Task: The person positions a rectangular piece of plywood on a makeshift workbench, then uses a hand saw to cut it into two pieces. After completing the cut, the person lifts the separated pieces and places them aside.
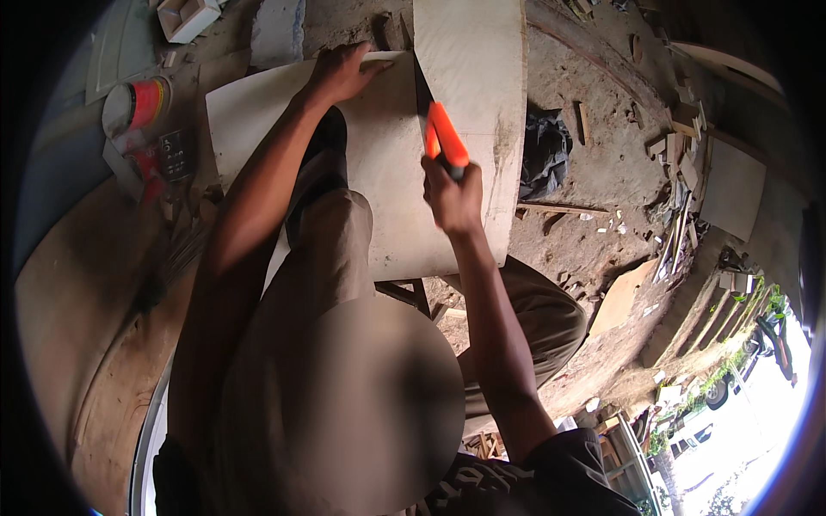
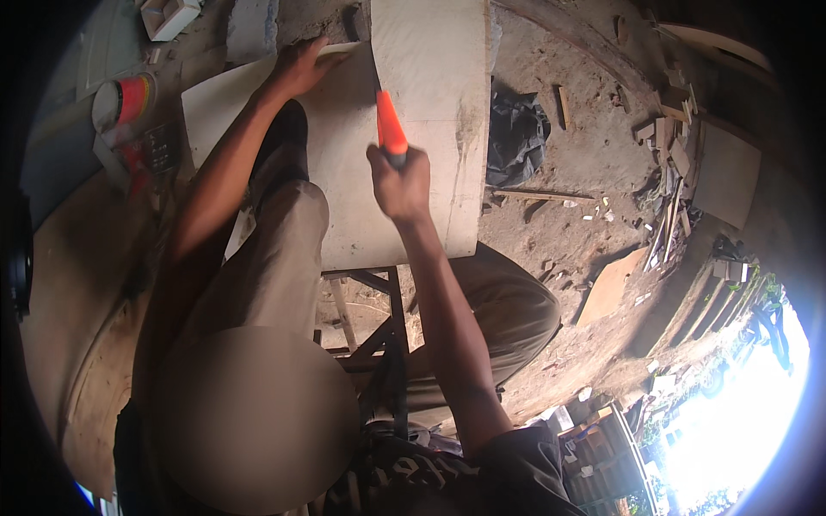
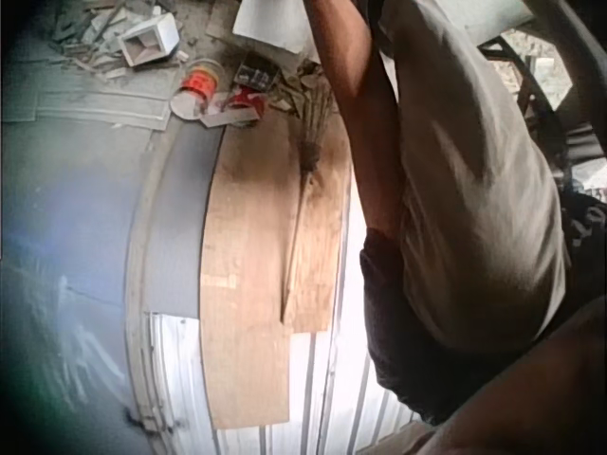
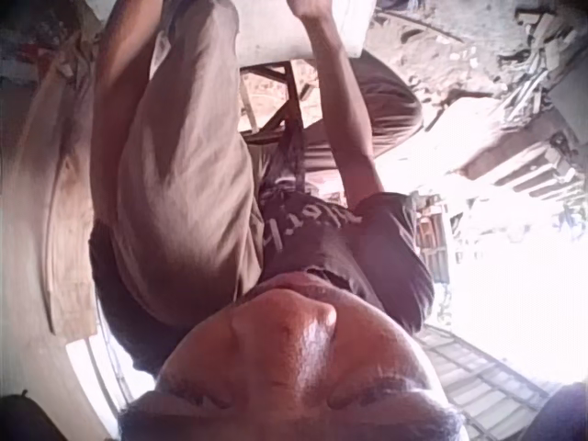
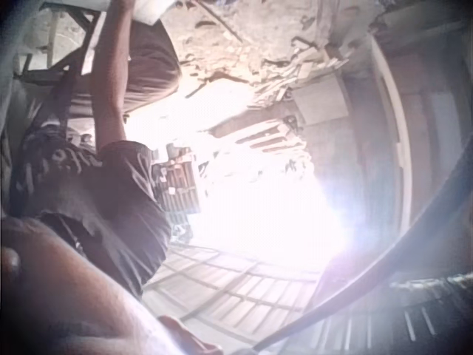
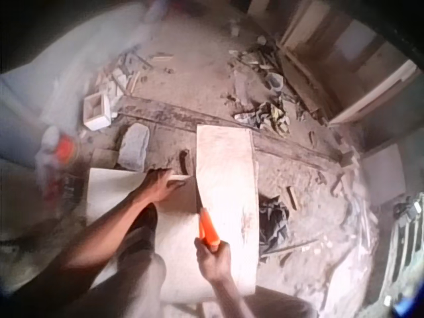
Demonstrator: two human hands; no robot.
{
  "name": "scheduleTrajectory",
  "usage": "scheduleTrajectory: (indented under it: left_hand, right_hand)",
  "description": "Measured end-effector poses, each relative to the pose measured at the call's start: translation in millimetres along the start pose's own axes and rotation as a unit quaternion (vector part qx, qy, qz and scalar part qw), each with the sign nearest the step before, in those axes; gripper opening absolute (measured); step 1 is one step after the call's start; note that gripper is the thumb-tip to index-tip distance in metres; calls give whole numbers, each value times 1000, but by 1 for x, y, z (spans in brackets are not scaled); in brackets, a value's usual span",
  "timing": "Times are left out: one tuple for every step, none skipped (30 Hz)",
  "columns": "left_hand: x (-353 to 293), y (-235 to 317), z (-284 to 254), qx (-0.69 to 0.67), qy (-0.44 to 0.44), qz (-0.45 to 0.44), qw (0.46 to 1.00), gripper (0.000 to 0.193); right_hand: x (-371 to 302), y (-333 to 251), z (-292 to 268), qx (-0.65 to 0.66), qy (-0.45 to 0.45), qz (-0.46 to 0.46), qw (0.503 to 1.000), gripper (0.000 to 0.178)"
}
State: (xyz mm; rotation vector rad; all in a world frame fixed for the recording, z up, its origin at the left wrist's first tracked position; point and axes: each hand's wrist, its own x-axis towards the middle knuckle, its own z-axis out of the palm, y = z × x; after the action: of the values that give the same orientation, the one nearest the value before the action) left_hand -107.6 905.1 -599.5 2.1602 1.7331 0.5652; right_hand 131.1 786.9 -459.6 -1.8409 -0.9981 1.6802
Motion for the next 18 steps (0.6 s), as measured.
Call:
scheduleTrajectory:
  left_hand:
    - [6,3,-1,-5,4,6,1000,54]
    - [8,9,0,-12,4,10,1000,54]
    - [9,11,1,-19,18,7,1000,54]
    - [9,8,-1,-26,7,3,1000,54]
    - [6,4,-2,-34,-6,-2,999,54]
    - [4,3,-1,-44,-19,-5,999,53]
    - [3,5,3,-40,-1,11,999,53]
    - [3,9,5,-36,19,28,999,53]
    - [1,1,-2,-19,42,37,998,53]
    - [0,2,-1,-6,11,7,1000,53]
    - [-2,0,-1,-2,-2,1,1000,54]
    - [-3,-6,-2,6,-12,-7,1000,55]
    - [3,-4,-4,-1,-6,-2,1000,53]
    - [5,2,-6,-12,-5,0,1000,51]
    - [4,10,-3,-26,-10,3,1000,50]
    - [3,10,-1,-21,-3,6,1000,52]
    - [4,9,1,-16,5,8,1000,55]
    - [3,7,3,-11,13,10,1000,57]
  right_hand:
    - [30,-2,7,-25,9,-26,999,30]
    - [52,-6,14,-60,31,-52,996,31]
    - [63,-12,24,-56,50,-93,993,32]
    - [67,-21,34,-86,73,-114,987,31]
    - [66,-22,35,-93,60,-101,989,31]
    - [62,-22,33,-99,50,-88,990,33]
    - [57,-16,27,-100,43,-104,989,32]
    - [48,-7,19,-102,37,-122,987,31]
    - [27,-4,22,-86,20,-103,991,30]
    - [-8,4,16,-75,14,-76,994,30]
    - [-48,14,9,-26,12,-56,998,29]
    - [-89,18,1,-26,3,-70,997,30]
    - [-125,53,-13,-9,-6,-53,999,28]
    - [-161,53,-23,-43,-15,-83,996,28]
    - [-197,68,-36,-37,-28,-14,999,27]
    - [-220,68,-41,-30,-23,-39,999,26]
    - [-234,64,-43,-39,-15,-49,998,26]
    - [-238,58,-46,-15,-19,-46,999,25]
